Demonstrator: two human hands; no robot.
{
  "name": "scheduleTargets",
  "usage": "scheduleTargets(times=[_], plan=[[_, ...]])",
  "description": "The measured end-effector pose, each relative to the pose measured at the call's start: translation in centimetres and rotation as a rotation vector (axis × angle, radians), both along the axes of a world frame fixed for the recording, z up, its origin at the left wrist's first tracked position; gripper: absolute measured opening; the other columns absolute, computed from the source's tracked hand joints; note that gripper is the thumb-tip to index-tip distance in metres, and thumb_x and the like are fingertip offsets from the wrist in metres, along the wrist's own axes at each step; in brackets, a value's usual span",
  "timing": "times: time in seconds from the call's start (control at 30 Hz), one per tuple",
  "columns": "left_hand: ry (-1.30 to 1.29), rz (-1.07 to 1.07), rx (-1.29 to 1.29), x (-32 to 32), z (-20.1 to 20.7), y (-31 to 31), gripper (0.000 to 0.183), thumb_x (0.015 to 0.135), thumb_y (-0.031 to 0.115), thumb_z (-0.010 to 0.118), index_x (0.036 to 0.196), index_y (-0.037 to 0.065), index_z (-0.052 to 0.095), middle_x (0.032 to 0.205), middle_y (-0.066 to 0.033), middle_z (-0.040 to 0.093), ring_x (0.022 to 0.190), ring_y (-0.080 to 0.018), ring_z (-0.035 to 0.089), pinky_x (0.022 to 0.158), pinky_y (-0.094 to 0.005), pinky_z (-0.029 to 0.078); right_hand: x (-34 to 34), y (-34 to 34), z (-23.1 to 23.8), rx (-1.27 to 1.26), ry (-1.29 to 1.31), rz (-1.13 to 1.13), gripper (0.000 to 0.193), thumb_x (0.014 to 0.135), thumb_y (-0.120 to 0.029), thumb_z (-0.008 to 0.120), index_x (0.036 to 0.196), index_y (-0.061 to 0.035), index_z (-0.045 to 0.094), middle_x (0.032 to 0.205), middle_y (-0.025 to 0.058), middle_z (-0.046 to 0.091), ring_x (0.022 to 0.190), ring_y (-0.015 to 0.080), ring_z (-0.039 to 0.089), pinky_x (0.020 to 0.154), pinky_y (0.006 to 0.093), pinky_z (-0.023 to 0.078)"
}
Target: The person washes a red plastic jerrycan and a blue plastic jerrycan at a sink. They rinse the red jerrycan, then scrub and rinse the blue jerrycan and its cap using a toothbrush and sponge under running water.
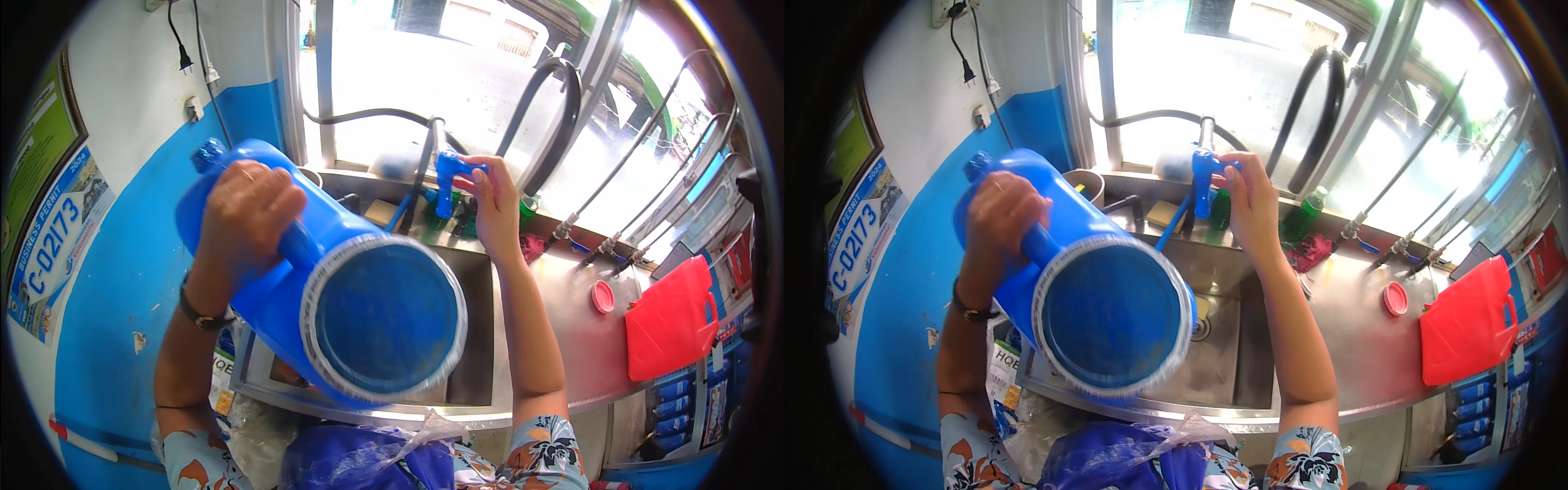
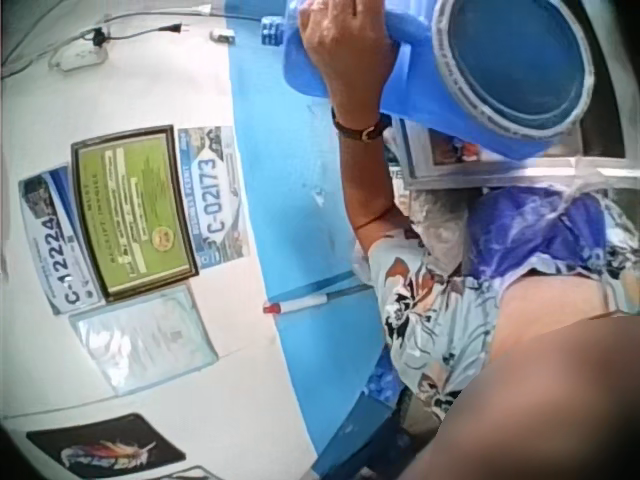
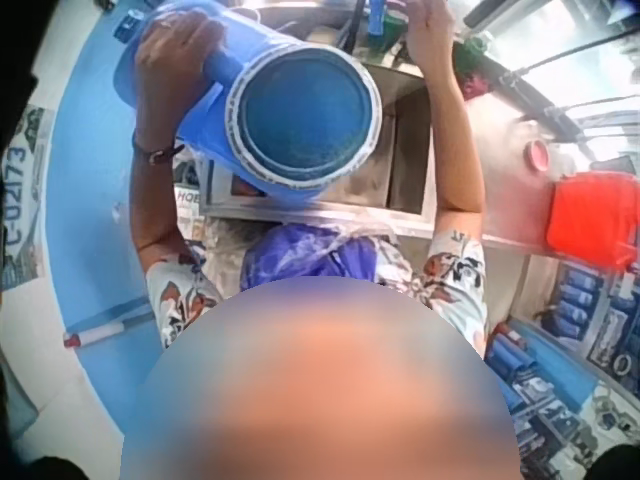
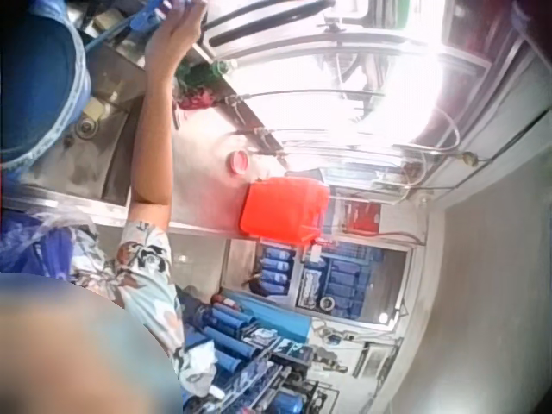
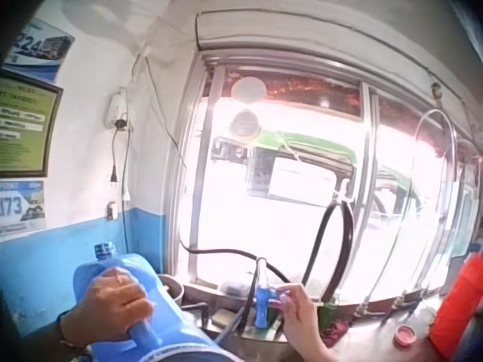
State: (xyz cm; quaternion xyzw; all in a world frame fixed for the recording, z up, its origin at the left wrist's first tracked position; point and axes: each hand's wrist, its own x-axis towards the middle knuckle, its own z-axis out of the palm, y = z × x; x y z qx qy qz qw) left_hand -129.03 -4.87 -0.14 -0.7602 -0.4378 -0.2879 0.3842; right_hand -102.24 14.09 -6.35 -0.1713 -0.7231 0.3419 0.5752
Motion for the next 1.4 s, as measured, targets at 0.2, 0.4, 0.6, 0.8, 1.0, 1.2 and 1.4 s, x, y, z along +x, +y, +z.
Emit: scheduleTargets(times=[0.2,0.4,0.6,0.8,1.0,1.2,1.4], plan=[[-0.059,-0.124,-0.243,6.6,-5.8,2.5,0.007,0.081,0.012,0.064,0.082,0.008,0.057,0.081,-0.0096,0.061,0.079,-0.0271,0.066,0.081,-0.0407,0.051,-0.1,3.2,1.4,-0.269,-0.034,0.056,0.02,0.105,-0.019,0.049,0.113,-0.0024,0.056,0.099,0.0119,0.064,0.093,0.0175,0.067,0.082,0.0333,0.06],[-0.209,0.115,-0.51,10.3,-17.6,7.6,0.01,0.075,0.004,0.059,0.084,0.005,0.059,0.082,-0.0145,0.061,0.075,-0.0326,0.064,0.071,-0.0421,0.05,1.4,3.9,-1.3,-0.381,-0.098,0.023,0.043,0.099,-0.039,0.061,0.115,0.0,0.054,0.087,0.0111,0.07,0.079,0.0201,0.069,0.076,0.0316,0.057],[-0.472,0.355,-0.815,11.7,-22.9,8.8,0.014,0.079,0.007,0.066,0.09,0.003,0.058,0.085,-0.0184,0.067,0.078,-0.0376,0.07,0.071,-0.0464,0.057,2.5,-1.5,-11.7,-0.021,-1.388,-0.285,0.072,0.086,-0.065,0.059,0.14,-0.0184,0.054,0.155,0.0229,0.032,0.145,0.0457,0.025,0.107,0.075,0.021],[-0.431,0.15,-1.058,9.3,-21.7,8.9,0.033,0.08,0.023,0.071,0.098,-0.002,0.059,0.095,-0.0229,0.068,0.092,-0.0403,0.067,0.082,-0.0483,0.054,-1.4,-2.3,-13.2,-0.153,-1.425,-0.503,0.086,0.081,-0.071,0.061,0.153,-0.0325,0.035,0.16,0.0284,0.016,0.146,0.0535,0.016,0.108,0.0761,0.017],[-0.475,0.187,-1.006,7.1,-21.4,7.4,0.041,0.085,0.037,0.073,0.099,0.0,0.062,0.095,-0.0197,0.07,0.091,-0.038,0.068,0.081,-0.0474,0.054,-1.9,-1.9,-11.1,0.046,-1.423,-0.205,0.076,0.077,-0.055,0.071,0.146,-0.0347,0.046,0.153,0.0312,0.028,0.142,0.0526,0.026,0.106,0.0729,0.025],[-0.365,0.069,-1.014,4.8,-21.8,6.7,0.04,0.083,0.042,0.073,0.097,0.005,0.063,0.093,-0.0156,0.069,0.089,-0.0356,0.068,0.079,-0.0461,0.055,-0.3,-3.4,-9.7,0.308,-1.552,0.133,0.091,0.063,-0.039,0.087,0.145,-0.0328,0.046,0.156,0.029,0.022,0.142,0.0589,0.019,0.101,0.0804,0.023],[-0.267,-0.055,-0.996,4.7,-21.6,6.7,0.042,0.079,0.045,0.074,0.09,0.006,0.063,0.088,-0.012,0.069,0.088,-0.0341,0.068,0.077,-0.0458,0.054,1.3,-4.1,-7.8,0.298,-1.47,0.387,0.086,0.058,-0.027,0.087,0.137,-0.0291,0.051,0.148,0.025,0.033,0.136,0.0515,0.033,0.098,0.0741,0.033]])
